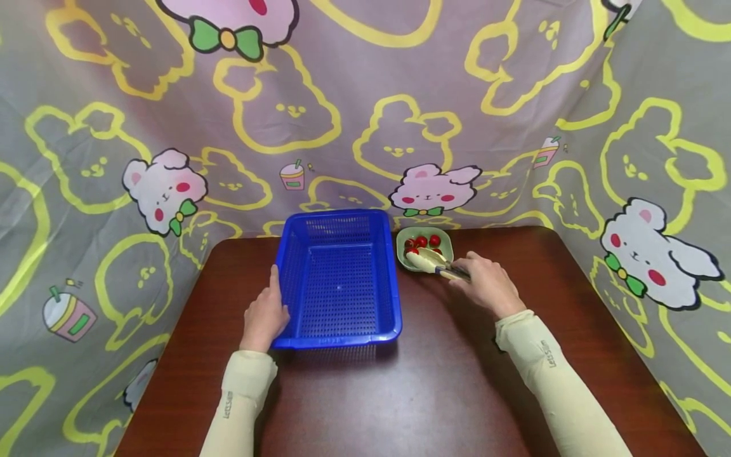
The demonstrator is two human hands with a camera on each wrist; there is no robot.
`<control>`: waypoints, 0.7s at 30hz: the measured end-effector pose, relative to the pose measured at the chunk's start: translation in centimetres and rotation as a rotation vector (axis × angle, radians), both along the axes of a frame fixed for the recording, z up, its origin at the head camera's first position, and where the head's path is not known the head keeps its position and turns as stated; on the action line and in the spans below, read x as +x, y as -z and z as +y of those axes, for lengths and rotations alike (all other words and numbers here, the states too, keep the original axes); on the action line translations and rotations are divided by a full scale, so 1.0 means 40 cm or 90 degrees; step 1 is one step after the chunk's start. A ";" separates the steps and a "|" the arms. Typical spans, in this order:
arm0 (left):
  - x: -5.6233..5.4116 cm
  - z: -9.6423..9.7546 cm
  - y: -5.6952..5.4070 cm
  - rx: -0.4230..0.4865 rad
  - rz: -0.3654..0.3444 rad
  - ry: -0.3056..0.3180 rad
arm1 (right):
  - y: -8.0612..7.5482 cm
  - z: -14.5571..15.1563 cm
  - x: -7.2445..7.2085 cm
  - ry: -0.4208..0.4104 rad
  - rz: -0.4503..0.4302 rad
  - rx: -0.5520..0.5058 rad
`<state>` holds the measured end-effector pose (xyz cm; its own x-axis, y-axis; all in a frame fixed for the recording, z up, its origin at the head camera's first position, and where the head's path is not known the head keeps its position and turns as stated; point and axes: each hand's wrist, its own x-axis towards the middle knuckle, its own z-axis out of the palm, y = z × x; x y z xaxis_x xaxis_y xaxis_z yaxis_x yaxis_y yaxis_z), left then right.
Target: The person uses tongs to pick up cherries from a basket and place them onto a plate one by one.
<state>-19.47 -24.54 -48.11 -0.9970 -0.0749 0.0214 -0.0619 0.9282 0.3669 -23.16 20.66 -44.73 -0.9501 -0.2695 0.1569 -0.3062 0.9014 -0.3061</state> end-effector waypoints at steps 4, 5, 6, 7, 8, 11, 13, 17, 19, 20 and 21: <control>0.000 -0.001 0.002 -0.002 0.002 0.000 | 0.001 -0.002 -0.004 -0.002 0.004 0.007; 0.000 -0.001 0.002 -0.002 0.003 -0.001 | 0.001 -0.003 -0.005 -0.002 0.003 0.010; 0.000 -0.001 0.002 -0.003 0.003 0.000 | 0.001 -0.004 -0.007 -0.002 0.002 0.013; 0.000 -0.001 0.002 -0.002 0.002 0.000 | 0.001 -0.005 -0.008 -0.002 0.001 0.014; 0.000 0.000 0.001 -0.002 0.002 -0.001 | 0.000 -0.006 -0.009 -0.004 0.001 0.017; 0.000 0.001 0.000 0.001 0.003 -0.001 | 0.000 -0.008 -0.013 -0.004 -0.001 0.024; 0.000 0.002 -0.001 0.002 0.004 -0.002 | 0.000 -0.009 -0.015 -0.006 -0.002 0.027; 0.000 0.002 -0.002 0.001 0.006 -0.003 | -0.002 -0.011 -0.019 -0.007 -0.004 0.036; 0.000 0.002 -0.001 0.001 0.007 -0.003 | -0.002 -0.010 -0.021 -0.008 -0.006 0.038; 0.000 0.001 -0.001 0.001 0.008 -0.003 | -0.002 -0.011 -0.022 -0.008 -0.006 0.039; 0.000 0.001 -0.001 0.001 0.007 -0.003 | -0.003 -0.011 -0.023 -0.008 -0.008 0.038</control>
